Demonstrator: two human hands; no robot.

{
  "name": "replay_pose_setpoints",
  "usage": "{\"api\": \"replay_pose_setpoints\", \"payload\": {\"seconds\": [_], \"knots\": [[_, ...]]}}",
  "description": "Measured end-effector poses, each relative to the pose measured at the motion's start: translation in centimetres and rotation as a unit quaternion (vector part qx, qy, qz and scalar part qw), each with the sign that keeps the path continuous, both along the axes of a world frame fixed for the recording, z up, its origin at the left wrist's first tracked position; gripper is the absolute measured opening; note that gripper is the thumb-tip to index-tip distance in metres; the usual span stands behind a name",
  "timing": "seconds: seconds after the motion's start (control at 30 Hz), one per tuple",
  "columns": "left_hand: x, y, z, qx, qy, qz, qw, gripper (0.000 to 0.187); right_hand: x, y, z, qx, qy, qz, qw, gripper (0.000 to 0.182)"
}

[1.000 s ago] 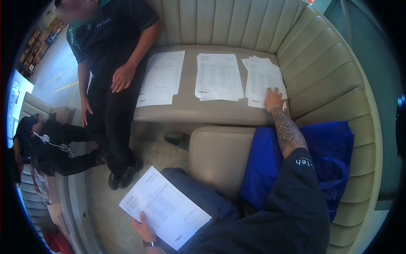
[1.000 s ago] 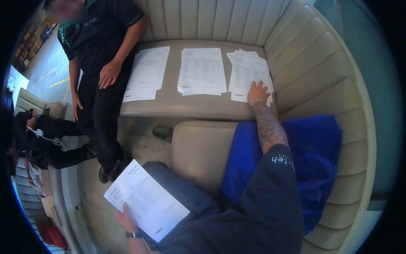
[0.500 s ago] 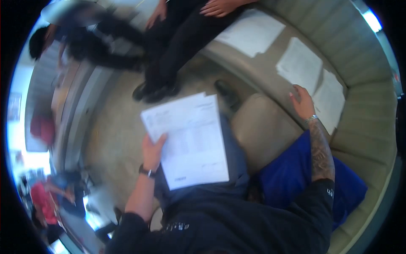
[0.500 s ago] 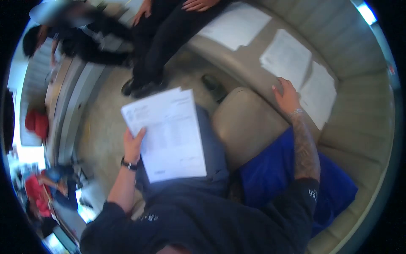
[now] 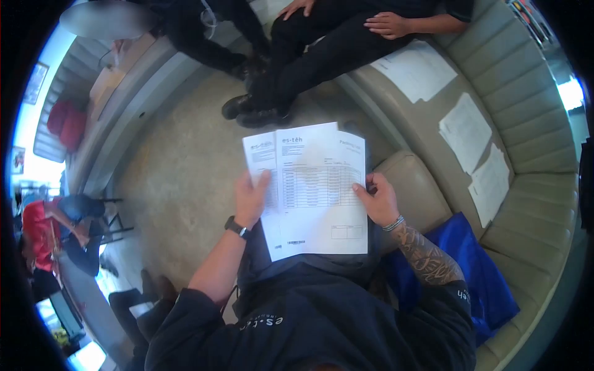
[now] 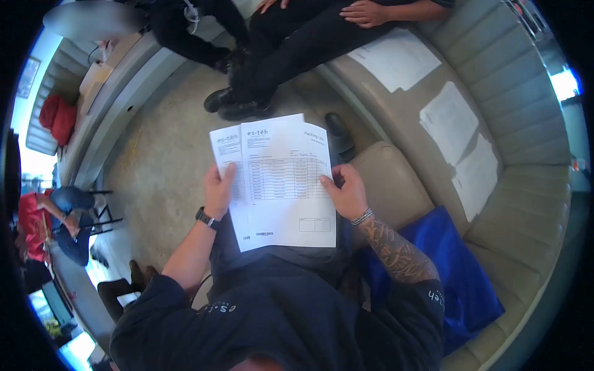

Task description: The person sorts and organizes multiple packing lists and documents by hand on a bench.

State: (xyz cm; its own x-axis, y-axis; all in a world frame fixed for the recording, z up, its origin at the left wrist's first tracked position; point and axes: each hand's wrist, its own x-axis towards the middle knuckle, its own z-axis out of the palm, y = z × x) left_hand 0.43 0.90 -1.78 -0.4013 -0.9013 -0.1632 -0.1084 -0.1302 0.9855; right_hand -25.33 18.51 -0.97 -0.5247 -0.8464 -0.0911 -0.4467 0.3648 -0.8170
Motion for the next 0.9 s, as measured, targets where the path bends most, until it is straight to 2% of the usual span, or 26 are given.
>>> {"api": "replay_pose_setpoints", "payload": {"seconds": [0.03, 0.1, 0.17, 0.27, 0.43, 0.53, 0.67, 0.73, 0.77, 0.83, 0.9], "knots": [[-0.1, -0.1, -0.3, -0.02, -0.008, -0.001, 1.0, 0.029, -0.6, 0.4, 0.3, 0.038, -0.129, -0.033, 0.99, 0.03], [0.0, -0.2, -1.0, -0.027, 0.004, -0.017, 0.999, 0.029, -1.4, 1.2, -0.7, -0.042, -0.105, -0.047, 0.992, 0.024], [-0.3, -0.3, -0.6, -0.026, 0.0, -0.02, 0.999, 0.029, -2.6, 1.9, -1.6, -0.068, -0.158, -0.07, 0.983, 0.021], [-0.5, -0.4, 0.1, -0.041, -0.025, -0.038, 0.998, 0.03, -4.7, 2.5, -2.3, -0.123, -0.157, -0.11, 0.974, 0.023], [-0.2, -0.5, -0.6, -0.031, -0.01, -0.037, 0.999, 0.031, -9.2, 2.9, -0.2, -0.047, 0.043, -0.178, 0.982, 0.026], [-0.5, -0.3, -0.3, -0.026, 0.006, -0.048, 0.998, 0.03, -13.7, 3.8, -0.4, -0.04, 0.108, -0.212, 0.97, 0.025], [-0.4, -0.3, -0.8, -0.029, -0.013, -0.046, 0.998, 0.031, -20.7, 5.0, -2.4, -0.081, 0.157, -0.269, 0.947, 0.026], [-0.7, -0.3, -0.7, -0.042, -0.046, -0.045, 0.997, 0.03, -23.8, 5.3, -1.8, -0.034, 0.113, -0.368, 0.922, 0.029], [-0.8, -0.3, -0.8, -0.045, -0.046, -0.049, 0.997, 0.03, -25.6, 5.6, -1.8, -0.036, 0.112, -0.373, 0.92, 0.029], [-1.2, -0.5, -1.0, -0.024, -0.041, -0.061, 0.997, 0.029, -29.7, 6.6, -3.2, -0.098, 0.17, -0.433, 0.88, 0.029], [-2.0, -0.2, -0.2, -0.015, -0.047, -0.063, 0.997, 0.028, -34.0, 8.0, -4.6, -0.078, 0.192, -0.463, 0.862, 0.029]]}}
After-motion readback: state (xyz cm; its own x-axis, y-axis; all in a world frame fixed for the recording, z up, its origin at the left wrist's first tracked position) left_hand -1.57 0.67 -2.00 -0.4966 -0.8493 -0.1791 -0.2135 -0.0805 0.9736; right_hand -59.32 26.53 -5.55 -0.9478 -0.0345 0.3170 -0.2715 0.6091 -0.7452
